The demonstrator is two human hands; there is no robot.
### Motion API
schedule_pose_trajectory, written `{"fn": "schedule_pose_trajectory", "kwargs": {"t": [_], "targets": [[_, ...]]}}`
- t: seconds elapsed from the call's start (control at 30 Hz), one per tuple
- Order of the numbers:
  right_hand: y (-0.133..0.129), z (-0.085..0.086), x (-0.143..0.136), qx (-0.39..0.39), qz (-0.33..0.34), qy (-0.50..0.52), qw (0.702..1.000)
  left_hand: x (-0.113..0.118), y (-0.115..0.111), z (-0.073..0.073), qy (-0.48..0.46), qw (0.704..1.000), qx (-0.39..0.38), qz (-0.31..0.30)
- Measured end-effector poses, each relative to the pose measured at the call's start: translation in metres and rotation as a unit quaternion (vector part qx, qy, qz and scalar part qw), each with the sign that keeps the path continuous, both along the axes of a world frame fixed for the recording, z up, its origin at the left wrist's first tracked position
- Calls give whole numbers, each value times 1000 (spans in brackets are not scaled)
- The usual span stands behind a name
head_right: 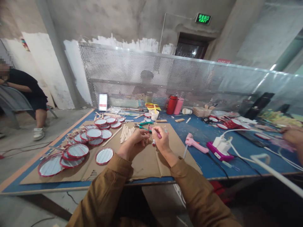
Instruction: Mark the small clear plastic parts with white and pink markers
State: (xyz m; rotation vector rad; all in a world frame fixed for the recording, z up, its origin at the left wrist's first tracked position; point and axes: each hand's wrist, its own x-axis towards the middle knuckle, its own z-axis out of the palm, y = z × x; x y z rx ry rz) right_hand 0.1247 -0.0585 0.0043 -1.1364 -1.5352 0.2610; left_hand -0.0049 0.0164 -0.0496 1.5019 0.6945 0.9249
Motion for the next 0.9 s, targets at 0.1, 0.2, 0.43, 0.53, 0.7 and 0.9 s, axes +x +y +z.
{"fn": "schedule_pose_trajectory", "kwargs": {"t": [0.1,0.2,0.43,0.53,0.7,0.9], "targets": [[0,-1,1,3,-8,1,1000,1,0,-1,-8,1000,1,14],[2,-2,2,-4,1,5,1000,1,-1,-1,-7,1000,-3,19],[5,-4,3,-1,7,3,1000,0,-1,1,1,1000,-5,9],[5,-5,3,-3,4,-2,1000,1,-3,2,-10,1000,-12,23],[4,-4,2,-3,5,-5,1000,0,-10,9,-5,999,-10,36],[5,-5,3,3,-4,-6,1000,-1,-13,15,-11,999,-32,20]]}}
